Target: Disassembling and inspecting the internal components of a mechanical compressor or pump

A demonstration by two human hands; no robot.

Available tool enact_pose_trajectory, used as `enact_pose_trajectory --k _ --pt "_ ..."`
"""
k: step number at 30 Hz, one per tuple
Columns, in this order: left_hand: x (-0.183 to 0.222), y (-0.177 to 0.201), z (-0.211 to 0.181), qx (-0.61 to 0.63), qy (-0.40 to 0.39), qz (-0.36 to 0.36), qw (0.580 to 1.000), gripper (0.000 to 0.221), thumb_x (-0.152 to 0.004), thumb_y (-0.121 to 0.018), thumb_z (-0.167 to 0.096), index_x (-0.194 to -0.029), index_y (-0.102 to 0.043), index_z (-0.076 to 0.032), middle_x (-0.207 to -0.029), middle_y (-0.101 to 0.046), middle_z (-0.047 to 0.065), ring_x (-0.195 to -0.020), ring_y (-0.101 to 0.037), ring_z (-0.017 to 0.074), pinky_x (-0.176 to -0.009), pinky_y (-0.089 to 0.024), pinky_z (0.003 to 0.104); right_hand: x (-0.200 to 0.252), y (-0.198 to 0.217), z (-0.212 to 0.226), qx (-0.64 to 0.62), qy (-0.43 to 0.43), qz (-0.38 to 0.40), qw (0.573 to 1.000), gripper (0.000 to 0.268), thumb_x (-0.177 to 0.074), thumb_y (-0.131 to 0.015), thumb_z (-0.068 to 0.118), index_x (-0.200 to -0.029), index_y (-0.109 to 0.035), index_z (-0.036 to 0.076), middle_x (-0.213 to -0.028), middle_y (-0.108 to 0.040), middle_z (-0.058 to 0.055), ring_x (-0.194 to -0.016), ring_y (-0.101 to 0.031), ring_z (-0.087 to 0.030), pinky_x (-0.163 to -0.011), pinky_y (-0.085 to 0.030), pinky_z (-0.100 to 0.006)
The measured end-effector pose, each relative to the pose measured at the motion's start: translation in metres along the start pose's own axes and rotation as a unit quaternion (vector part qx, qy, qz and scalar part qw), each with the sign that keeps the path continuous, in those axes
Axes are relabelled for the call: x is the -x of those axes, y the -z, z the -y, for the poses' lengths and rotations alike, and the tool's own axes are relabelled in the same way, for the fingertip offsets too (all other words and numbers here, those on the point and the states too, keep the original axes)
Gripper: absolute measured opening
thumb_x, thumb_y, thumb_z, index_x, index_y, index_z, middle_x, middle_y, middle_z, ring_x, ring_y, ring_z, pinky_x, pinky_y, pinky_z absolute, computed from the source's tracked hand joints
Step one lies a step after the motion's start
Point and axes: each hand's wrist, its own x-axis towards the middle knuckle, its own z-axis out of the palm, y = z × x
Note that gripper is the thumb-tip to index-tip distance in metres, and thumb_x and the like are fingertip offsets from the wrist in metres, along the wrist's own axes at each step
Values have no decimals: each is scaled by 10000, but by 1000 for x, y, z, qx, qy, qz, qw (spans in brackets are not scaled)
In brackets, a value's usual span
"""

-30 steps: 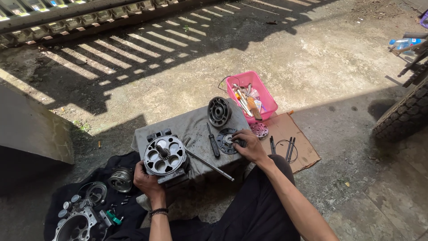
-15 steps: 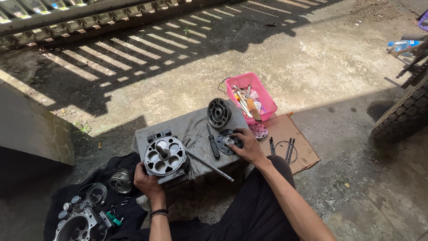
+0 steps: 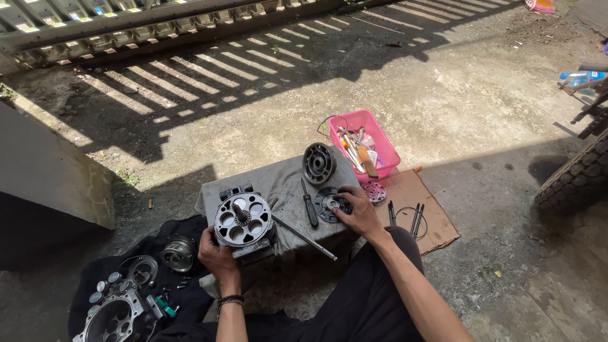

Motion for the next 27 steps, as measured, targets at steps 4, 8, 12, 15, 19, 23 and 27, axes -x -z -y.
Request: enact_pose_trajectory --k 4,8,12,15,19,23,27 --pt "0 2 -5 4 13 -1 1000 261 -901 -658 -176 -995 -694 65 -855 -718 156 -669 -588 279 -637 -474 404 0 -2 -2 1 -1 1 1000 350 -775 -784 216 -1094 -758 73 -1272 -639 -89 -1177 -603 -263 -992 -488 -369" --pt "1 2 -5 4 20 1 1000 210 -905 -626 -120 -984 -691 64 -868 -722 171 -675 -592 299 -641 -480 417 1 -3 -6 10 -2 3 1000 403 -778 -777 251 -1136 -754 67 -1285 -644 -88 -1181 -604 -264 -1015 -480 -373" --pt "-1 -1 -1 1 25 6 1000 207 -932 -602 -135 -984 -690 45 -890 -729 174 -695 -614 311 -652 -489 433 -2 0 -2 -1 4 1 1000 365 -773 -784 244 -1098 -776 79 -1261 -654 -92 -1161 -614 -269 -1004 -478 -381" --pt "0 0 -4 -1 28 3 1000 191 -926 -627 -113 -1019 -691 41 -897 -733 172 -699 -622 314 -659 -494 438 0 -1 -5 -2 0 -4 1000 370 -772 -781 251 -1103 -775 86 -1253 -661 -78 -1147 -625 -256 -1001 -481 -369" --pt "4 -2 -8 66 89 -25 994 143 -954 -565 -181 -950 -691 -113 -833 -665 145 -892 -678 405 -854 -527 490 0 -9 -28 18 31 0 999 339 -794 -824 391 -1103 -798 255 -1162 -721 -96 -1117 -671 -334 -977 -512 -451" --pt "1 1 -17 67 83 -16 994 146 -936 -565 -174 -932 -685 -91 -826 -665 183 -887 -671 459 -818 -521 544 1 -8 -22 33 9 -4 999 323 -806 -815 376 -1098 -796 240 -1177 -717 -103 -1123 -662 -340 -983 -512 -456" --pt "1 -2 -8 74 90 5 993 145 -936 -588 -223 -946 -708 -141 -842 -693 141 -880 -698 391 -811 -540 494 1 -10 -24 44 -5 -10 999 325 -831 -790 423 -1110 -794 258 -1177 -720 -79 -1114 -667 -328 -984 -516 -450"
